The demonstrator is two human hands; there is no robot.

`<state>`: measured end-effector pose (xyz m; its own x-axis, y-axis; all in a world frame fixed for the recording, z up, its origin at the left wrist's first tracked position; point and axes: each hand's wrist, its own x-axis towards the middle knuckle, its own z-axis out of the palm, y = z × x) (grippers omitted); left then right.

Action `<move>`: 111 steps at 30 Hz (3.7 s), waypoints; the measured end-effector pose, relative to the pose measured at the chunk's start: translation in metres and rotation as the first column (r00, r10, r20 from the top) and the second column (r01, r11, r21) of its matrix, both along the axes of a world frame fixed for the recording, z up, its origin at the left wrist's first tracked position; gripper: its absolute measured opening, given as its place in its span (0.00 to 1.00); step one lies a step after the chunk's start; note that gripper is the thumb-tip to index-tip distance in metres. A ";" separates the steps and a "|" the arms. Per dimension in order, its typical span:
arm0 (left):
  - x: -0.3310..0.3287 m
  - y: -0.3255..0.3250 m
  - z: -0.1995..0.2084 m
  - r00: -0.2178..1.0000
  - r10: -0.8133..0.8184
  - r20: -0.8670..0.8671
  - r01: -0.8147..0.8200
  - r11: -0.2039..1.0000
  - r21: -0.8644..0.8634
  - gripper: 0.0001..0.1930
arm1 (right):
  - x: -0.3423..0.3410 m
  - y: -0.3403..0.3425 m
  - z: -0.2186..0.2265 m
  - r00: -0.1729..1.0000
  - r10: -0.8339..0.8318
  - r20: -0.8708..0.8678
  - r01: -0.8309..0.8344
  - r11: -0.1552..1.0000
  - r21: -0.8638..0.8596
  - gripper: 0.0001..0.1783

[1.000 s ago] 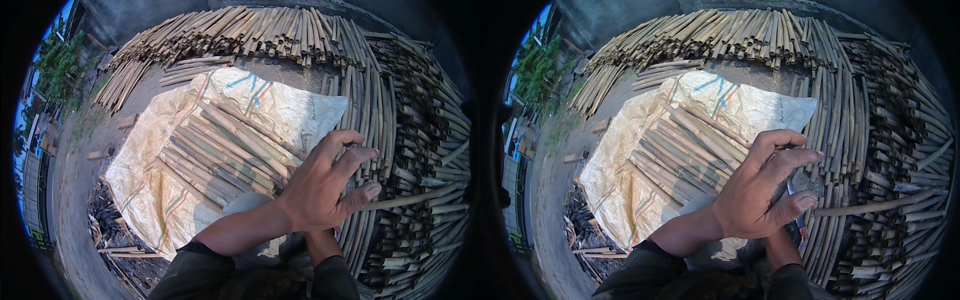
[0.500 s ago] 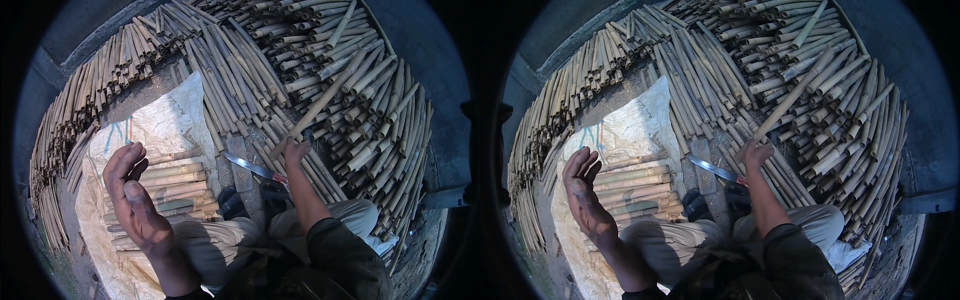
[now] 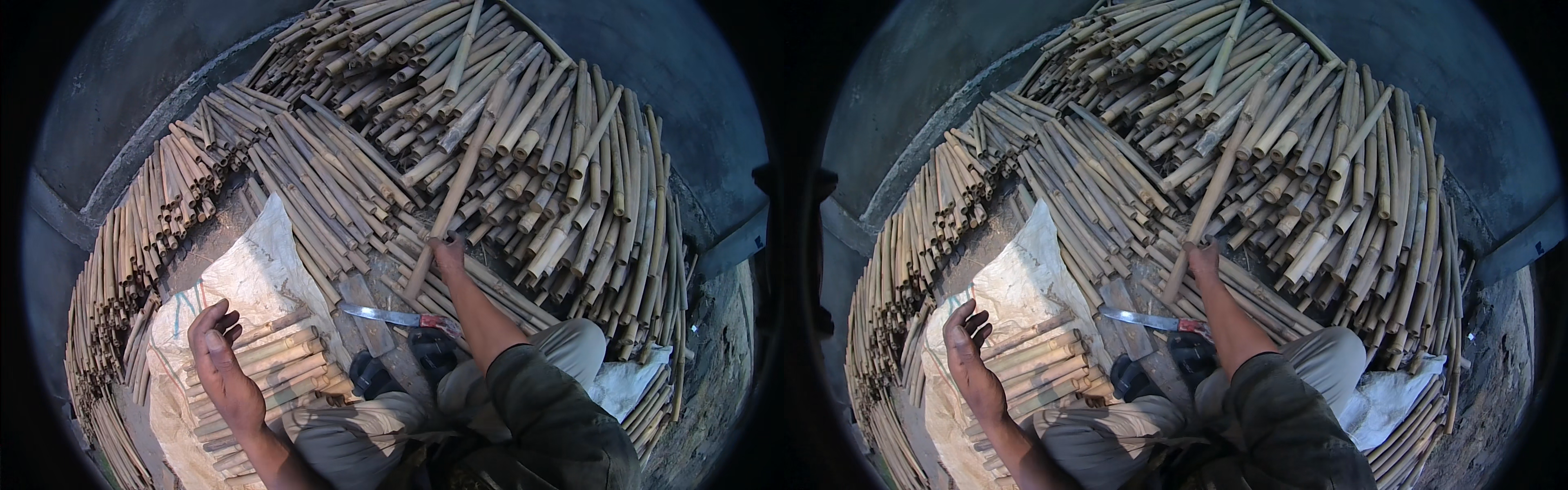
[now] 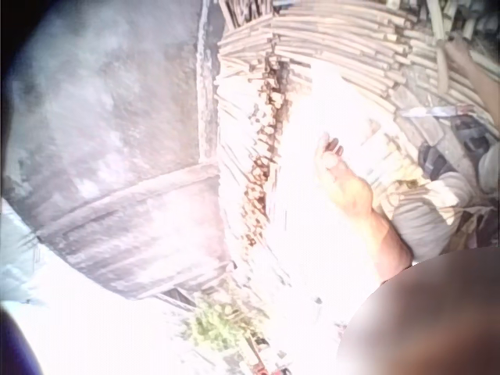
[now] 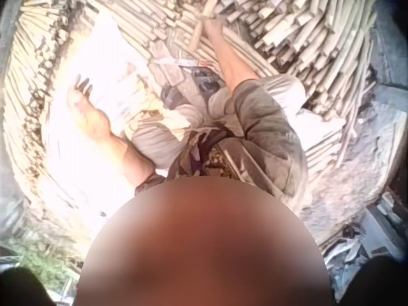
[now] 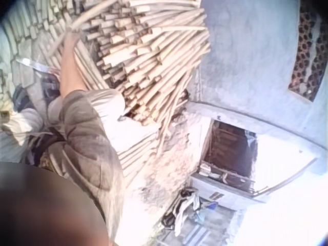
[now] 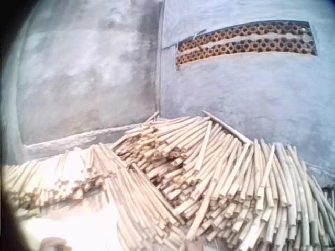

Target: The person sits on the ground and repeatedly picks up bamboo sticks, uses a knife to sharpen one end, and places the finished pieces into a pile. The process is repeated for multiple sticks.

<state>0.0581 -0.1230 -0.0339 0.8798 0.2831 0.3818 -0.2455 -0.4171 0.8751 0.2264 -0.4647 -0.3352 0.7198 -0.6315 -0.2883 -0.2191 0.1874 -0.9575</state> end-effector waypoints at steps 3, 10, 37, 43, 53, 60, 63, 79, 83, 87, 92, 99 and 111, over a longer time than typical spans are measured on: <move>0.002 -0.001 -0.001 0.998 -0.050 -0.033 0.052 0.998 0.041 0.22 | 0.000 0.009 0.028 0.979 0.185 0.091 -0.172 0.976 -0.134 0.27; 0.009 0.001 -0.004 0.993 -0.046 -0.110 0.042 0.998 -0.039 0.21 | -0.054 0.054 0.070 0.973 0.218 0.077 -0.184 0.933 -0.310 0.25; -0.014 0.102 0.037 0.758 0.368 0.538 0.188 0.667 -0.721 0.20 | -0.129 0.084 0.044 0.683 0.672 -0.286 -0.555 0.223 -0.801 0.44; 0.014 0.085 0.030 0.954 -0.148 0.260 0.137 0.989 0.060 0.15 | -0.136 0.047 -0.009 0.690 0.585 -0.425 -0.661 0.273 -0.698 0.37; 0.014 0.122 -0.223 0.714 -0.052 -0.699 0.649 0.424 0.631 0.22 | -0.149 0.035 -0.045 0.626 0.618 -0.475 -0.738 0.275 -0.616 0.33; 0.015 0.147 -0.291 0.568 0.126 -0.813 0.671 0.500 0.547 0.20 | -0.138 0.019 -0.066 0.626 0.569 -0.533 -0.756 0.273 -0.595 0.34; 0.027 0.159 -0.293 0.618 0.164 -0.768 0.598 0.536 0.596 0.21 | -0.129 0.024 -0.066 0.613 0.578 -0.539 -0.776 0.313 -0.548 0.34; 0.071 0.215 -0.341 0.684 0.251 -0.685 0.346 0.715 0.607 0.34 | 0.012 0.016 0.024 0.943 0.273 -0.191 -0.325 0.631 -0.704 0.25; 0.086 0.216 -0.347 0.671 0.242 -0.701 0.345 0.735 0.584 0.35 | 0.078 -0.003 0.084 0.992 0.115 0.051 -0.051 0.737 -0.674 0.26; 0.089 0.217 -0.354 0.717 0.203 -0.667 0.296 0.778 0.554 0.35 | 0.140 -0.020 0.128 0.986 -0.160 -0.040 0.130 0.901 -0.414 0.31; 0.089 0.222 -0.363 0.705 0.160 -0.691 0.331 0.787 0.520 0.32 | 0.171 -0.045 0.158 0.994 -0.050 0.092 0.022 0.959 0.283 0.31; 0.076 0.215 -0.370 0.679 0.175 -0.713 0.283 0.834 0.474 0.27 | 0.157 -0.098 0.231 0.955 -0.106 0.277 -0.028 0.898 0.438 0.21; 0.061 0.216 -0.389 0.855 0.144 -0.498 0.157 0.843 0.514 0.19 | 0.124 -0.178 0.264 0.875 -0.470 0.119 0.300 0.333 -0.894 0.35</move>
